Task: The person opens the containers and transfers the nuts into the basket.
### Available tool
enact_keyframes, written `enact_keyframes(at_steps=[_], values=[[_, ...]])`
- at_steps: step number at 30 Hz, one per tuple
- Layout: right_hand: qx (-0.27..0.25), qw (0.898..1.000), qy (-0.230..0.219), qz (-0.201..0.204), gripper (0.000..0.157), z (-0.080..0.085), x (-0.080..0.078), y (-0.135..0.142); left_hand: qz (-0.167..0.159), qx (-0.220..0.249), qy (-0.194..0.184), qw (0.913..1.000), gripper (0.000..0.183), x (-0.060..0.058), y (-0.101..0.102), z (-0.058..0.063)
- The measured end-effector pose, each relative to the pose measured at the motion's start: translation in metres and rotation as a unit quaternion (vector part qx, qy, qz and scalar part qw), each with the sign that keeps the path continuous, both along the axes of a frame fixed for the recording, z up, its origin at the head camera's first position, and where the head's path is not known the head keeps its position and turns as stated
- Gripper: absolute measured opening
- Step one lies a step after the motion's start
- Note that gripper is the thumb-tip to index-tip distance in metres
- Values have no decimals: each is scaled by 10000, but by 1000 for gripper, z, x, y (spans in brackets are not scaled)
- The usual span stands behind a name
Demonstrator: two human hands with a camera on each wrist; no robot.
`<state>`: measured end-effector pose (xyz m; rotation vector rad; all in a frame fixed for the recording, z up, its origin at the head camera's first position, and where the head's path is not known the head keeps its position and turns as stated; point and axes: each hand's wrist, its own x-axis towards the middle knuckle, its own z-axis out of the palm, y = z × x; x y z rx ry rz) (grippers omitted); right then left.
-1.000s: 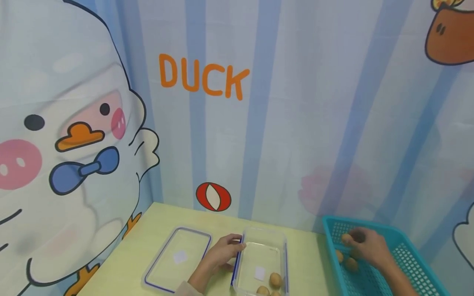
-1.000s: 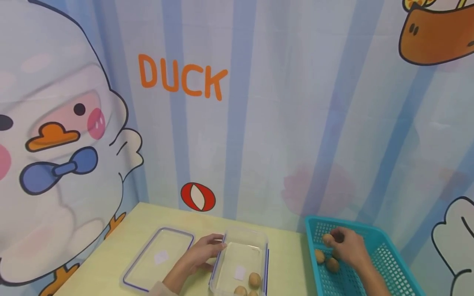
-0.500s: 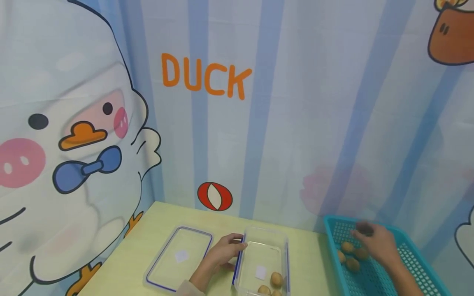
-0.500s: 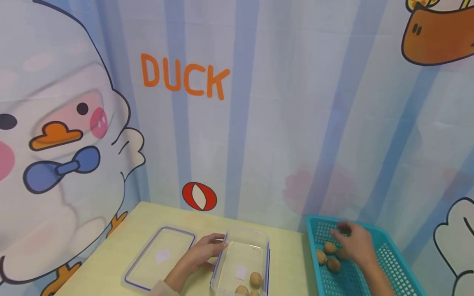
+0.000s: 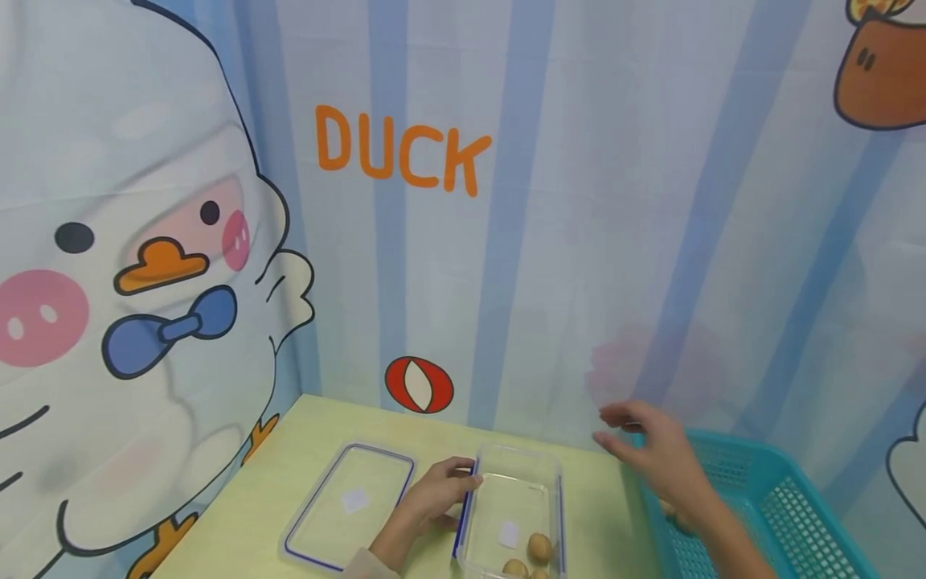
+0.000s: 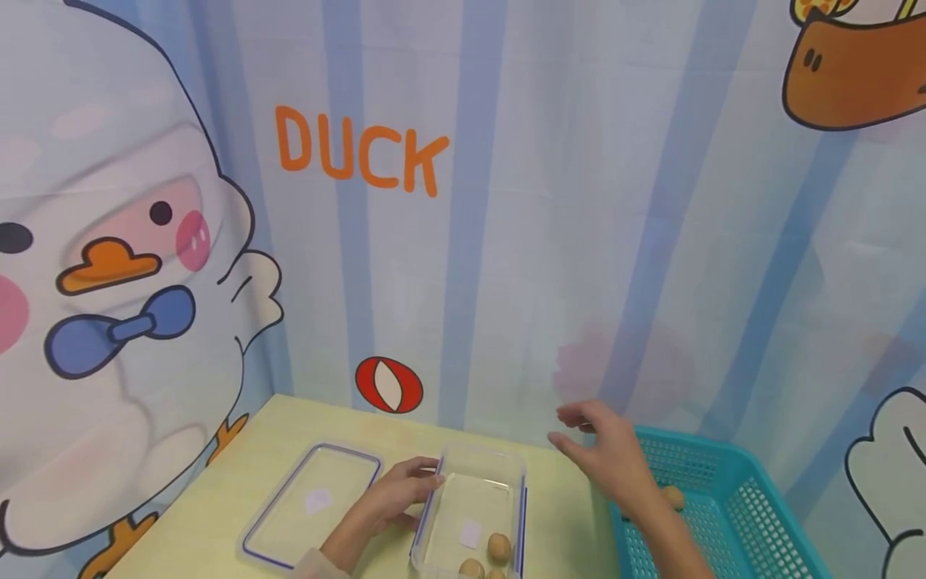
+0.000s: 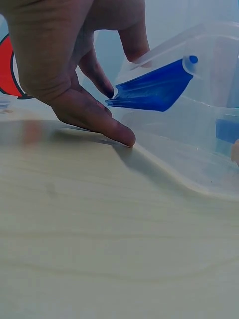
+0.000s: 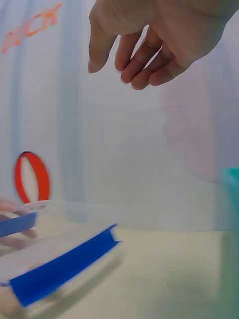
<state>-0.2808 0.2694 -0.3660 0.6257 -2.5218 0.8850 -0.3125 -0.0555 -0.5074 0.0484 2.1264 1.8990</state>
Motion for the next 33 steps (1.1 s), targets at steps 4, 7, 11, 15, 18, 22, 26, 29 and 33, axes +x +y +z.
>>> enact_keyframes(at_steps=[4,7,11,15,18,22,26,29,33], values=[[-38,9989,-182,429,33,-7,2,-28,10,17,-1,10000,58,0,-1,0],[33,9967,-308,756,31,-16,3,-44,10,20,-9,10000,58,0,-1,-1],[191,9914,-556,1167,29,-30,2,-59,0,-3,-26,10000,58,1,-2,-1],[453,9793,-996,1702,30,-42,1,-70,-21,-38,-25,10000,58,1,-2,0],[654,9668,-1454,1997,33,-51,1,-77,-31,-64,-9,10000,57,1,-2,0],[797,9525,-2023,2134,33,-60,4,-85,-49,-45,40,10000,56,1,-2,1],[872,9366,-2442,2357,29,-66,7,-90,-59,-40,61,10000,56,2,-2,2],[987,9294,-2590,2437,27,-72,9,-94,-59,-37,43,10000,56,2,-2,3],[1206,9252,-2685,2395,25,-82,11,-98,-65,-44,33,10000,56,2,-2,4]])
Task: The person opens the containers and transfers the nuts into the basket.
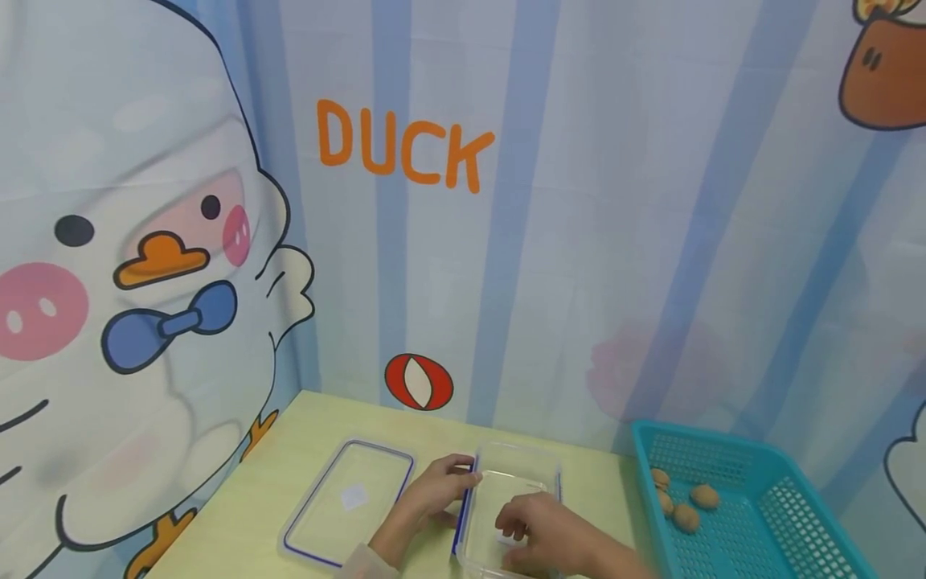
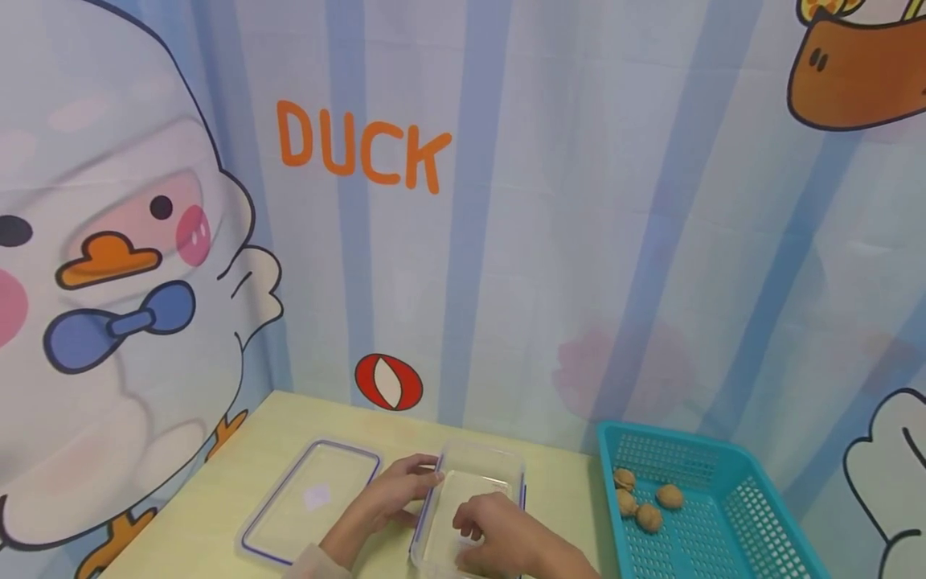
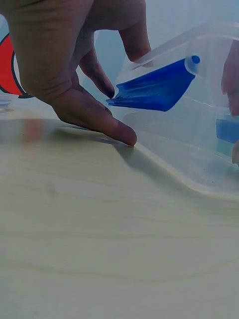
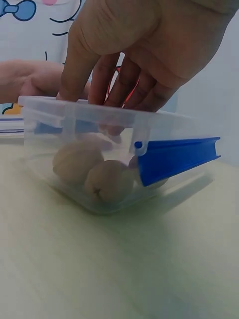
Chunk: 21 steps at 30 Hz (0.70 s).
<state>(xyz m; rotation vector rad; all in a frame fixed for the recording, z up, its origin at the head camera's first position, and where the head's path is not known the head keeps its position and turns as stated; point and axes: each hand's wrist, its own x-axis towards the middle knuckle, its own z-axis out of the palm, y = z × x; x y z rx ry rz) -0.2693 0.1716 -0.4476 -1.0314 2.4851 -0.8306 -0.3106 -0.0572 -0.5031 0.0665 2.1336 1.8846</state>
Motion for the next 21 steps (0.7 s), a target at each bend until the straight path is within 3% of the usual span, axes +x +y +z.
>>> enact_keyframes(at_steps=[5,19,20,21], values=[[194,9994,-274,-55,20,-6,3,-3,-26,24,-16,10000,56,-1,-1,-2],[204,9995,-217,91,9,-24,-1,-3,-12,29,-42,10000,56,0,0,-2],[142,9995,-170,236,7,-40,-12,2,-12,31,-49,10000,56,0,0,-1],[171,9995,-133,243,7,-40,-12,2,-9,29,-56,10000,57,0,0,-1]])
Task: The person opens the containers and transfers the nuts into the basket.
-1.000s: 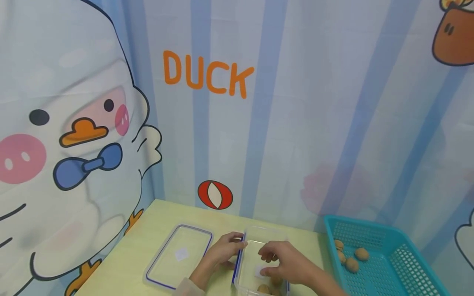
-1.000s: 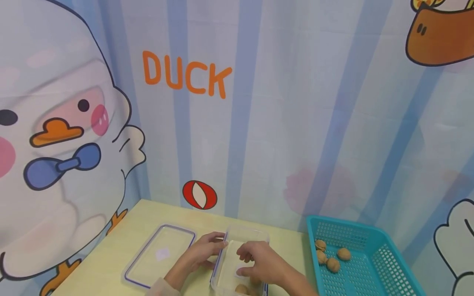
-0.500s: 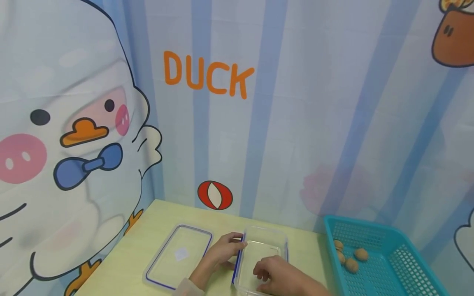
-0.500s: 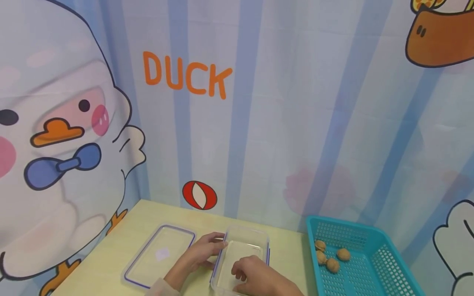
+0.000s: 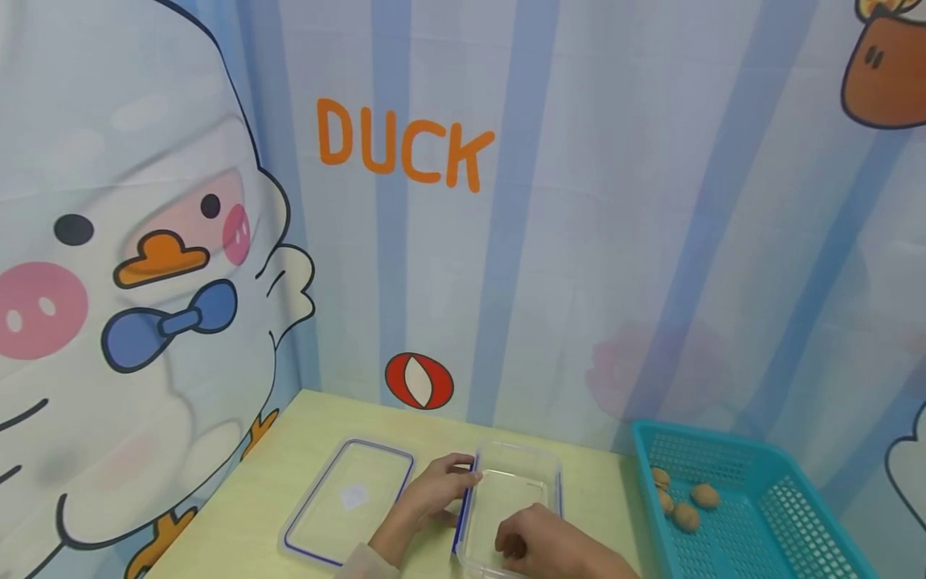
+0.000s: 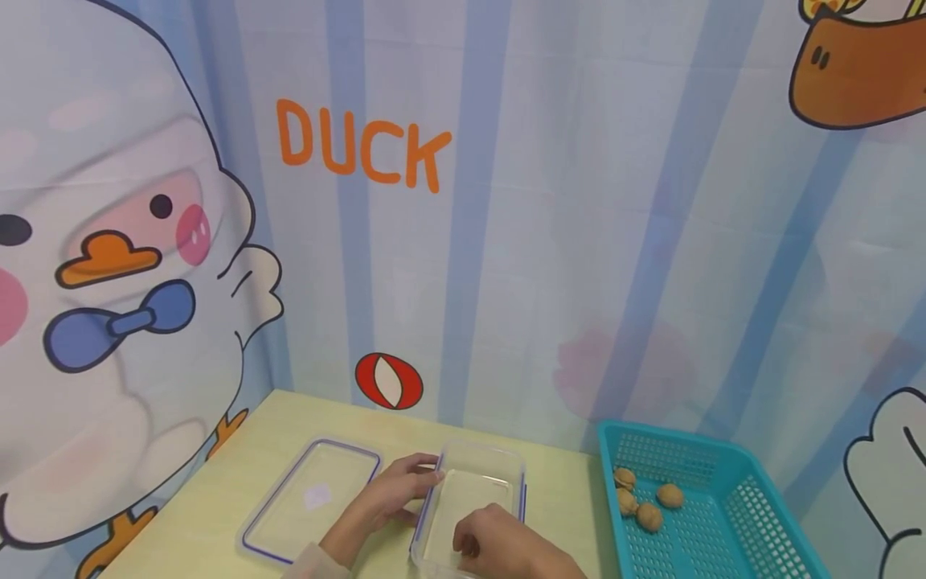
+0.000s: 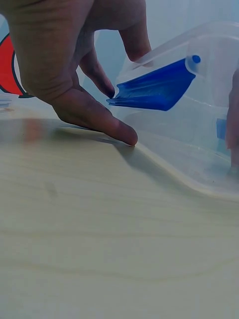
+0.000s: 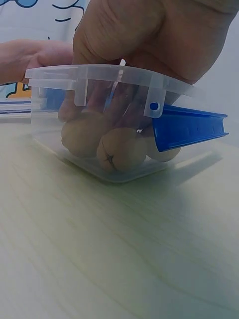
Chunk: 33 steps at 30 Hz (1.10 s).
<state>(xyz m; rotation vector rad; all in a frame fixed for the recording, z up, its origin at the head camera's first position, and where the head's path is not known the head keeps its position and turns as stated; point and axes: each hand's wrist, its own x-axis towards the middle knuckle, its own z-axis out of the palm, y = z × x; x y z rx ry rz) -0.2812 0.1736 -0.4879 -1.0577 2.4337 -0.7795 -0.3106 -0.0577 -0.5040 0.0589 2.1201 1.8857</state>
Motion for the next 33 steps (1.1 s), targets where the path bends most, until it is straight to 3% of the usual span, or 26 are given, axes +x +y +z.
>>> enact_keyframes(at_steps=[5,6,10,15,21,27,33], values=[[-42,9998,179,110,6,4,2,-2,18,2,-41,10000,56,-1,0,1],[-21,9999,125,-24,7,22,14,-8,17,0,-48,10000,56,-1,0,1],[-354,9992,141,-83,7,28,13,-9,11,24,-37,10000,55,-1,1,1],[-609,9937,941,-83,5,47,13,-4,-5,68,22,10000,56,0,1,1],[-1016,9836,1467,-248,10,75,16,16,-26,72,71,9999,57,2,0,0],[-1462,9678,1927,-698,16,99,19,50,8,61,87,9999,57,2,1,-2],[-1335,9575,1872,-1741,21,120,18,86,30,53,43,10000,59,1,2,-1]])
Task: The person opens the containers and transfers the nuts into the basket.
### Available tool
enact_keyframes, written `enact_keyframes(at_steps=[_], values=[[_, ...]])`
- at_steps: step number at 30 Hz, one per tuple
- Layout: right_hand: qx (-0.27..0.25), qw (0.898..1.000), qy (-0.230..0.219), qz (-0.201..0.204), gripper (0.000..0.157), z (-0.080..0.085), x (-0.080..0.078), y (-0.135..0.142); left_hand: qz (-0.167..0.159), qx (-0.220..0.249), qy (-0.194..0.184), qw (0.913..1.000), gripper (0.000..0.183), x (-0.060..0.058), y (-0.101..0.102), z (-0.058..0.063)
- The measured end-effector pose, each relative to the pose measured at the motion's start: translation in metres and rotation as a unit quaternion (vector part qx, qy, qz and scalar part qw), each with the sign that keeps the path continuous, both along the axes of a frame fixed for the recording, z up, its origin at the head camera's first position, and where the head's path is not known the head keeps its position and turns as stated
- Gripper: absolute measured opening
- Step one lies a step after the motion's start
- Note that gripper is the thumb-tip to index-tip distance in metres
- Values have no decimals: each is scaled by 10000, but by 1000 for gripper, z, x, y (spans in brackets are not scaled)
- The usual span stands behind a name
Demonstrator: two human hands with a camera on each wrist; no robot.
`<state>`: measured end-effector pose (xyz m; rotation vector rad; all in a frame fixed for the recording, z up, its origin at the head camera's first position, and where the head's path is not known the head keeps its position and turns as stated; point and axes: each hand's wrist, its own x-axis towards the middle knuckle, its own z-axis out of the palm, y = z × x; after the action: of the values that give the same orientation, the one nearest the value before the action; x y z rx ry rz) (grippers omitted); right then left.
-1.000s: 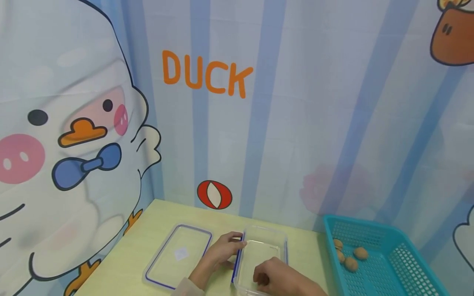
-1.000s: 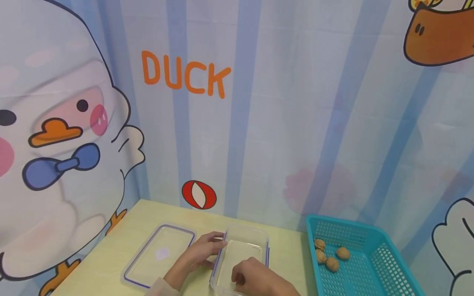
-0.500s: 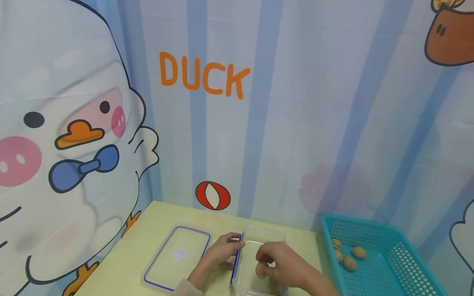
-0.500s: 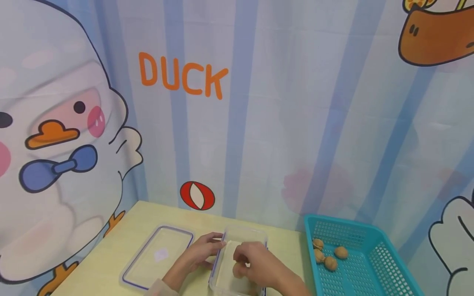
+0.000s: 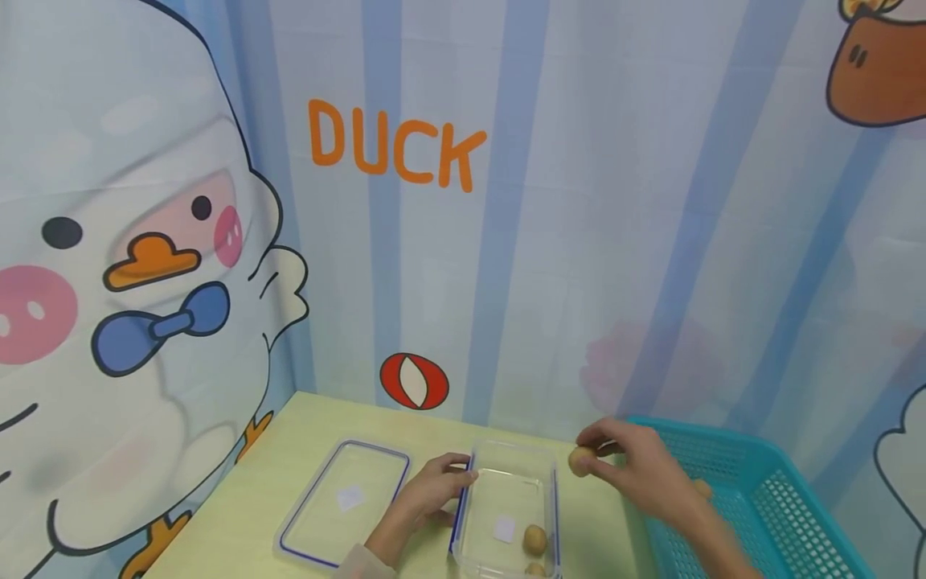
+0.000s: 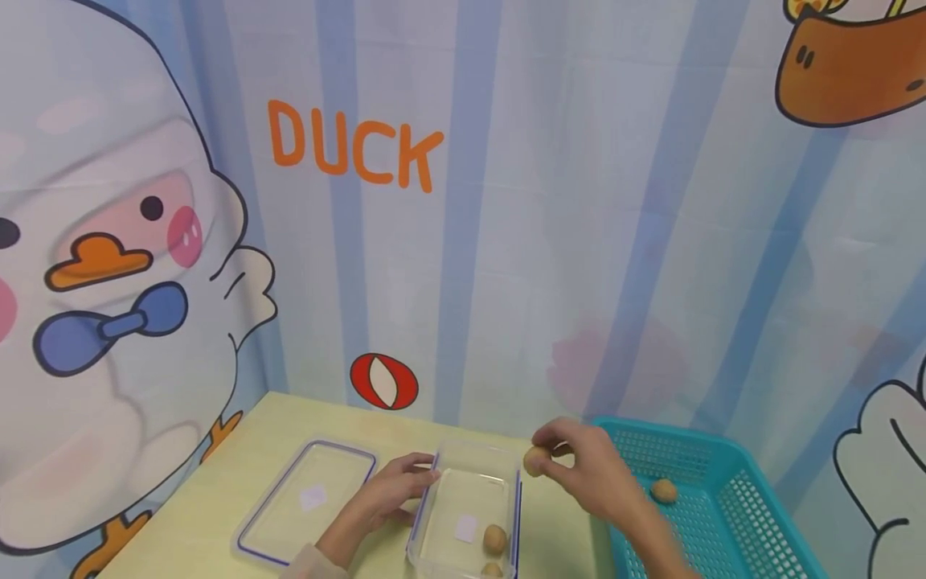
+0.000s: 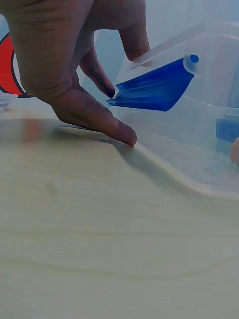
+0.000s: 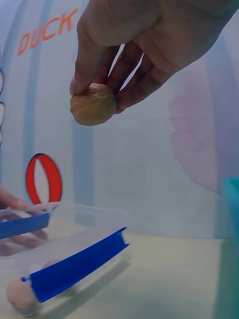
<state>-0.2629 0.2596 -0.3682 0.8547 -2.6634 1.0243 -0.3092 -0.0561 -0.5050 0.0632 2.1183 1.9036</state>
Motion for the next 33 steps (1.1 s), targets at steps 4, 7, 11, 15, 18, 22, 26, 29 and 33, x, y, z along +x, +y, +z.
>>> enact_keyframes(at_steps=[4,7,11,15,18,22,26,29,33], values=[[5,9987,122,-502,24,8,-4,23,-3,6,-3,10000,58,0,0,1],[80,9968,263,-748,28,10,-8,39,-8,11,10,10000,57,0,-1,1],[200,9939,337,-1033,32,8,-15,60,-23,16,50,10000,56,0,-1,0],[188,9902,614,-1238,31,0,-23,79,-30,17,46,10000,57,0,-1,0],[114,9863,635,-1517,34,-7,-28,92,-36,32,29,10000,59,0,-1,1],[21,9810,507,-1874,38,-18,-32,107,-49,74,31,10000,59,-1,-2,1],[-40,9784,309,-2046,41,-30,-35,119,-30,67,33,10000,59,-1,-2,1],[46,9769,169,-2129,44,-39,-37,127,-24,52,32,10000,59,0,-2,1],[243,9743,-170,-2232,49,-50,-39,138,-49,59,33,10000,59,0,-2,0]])
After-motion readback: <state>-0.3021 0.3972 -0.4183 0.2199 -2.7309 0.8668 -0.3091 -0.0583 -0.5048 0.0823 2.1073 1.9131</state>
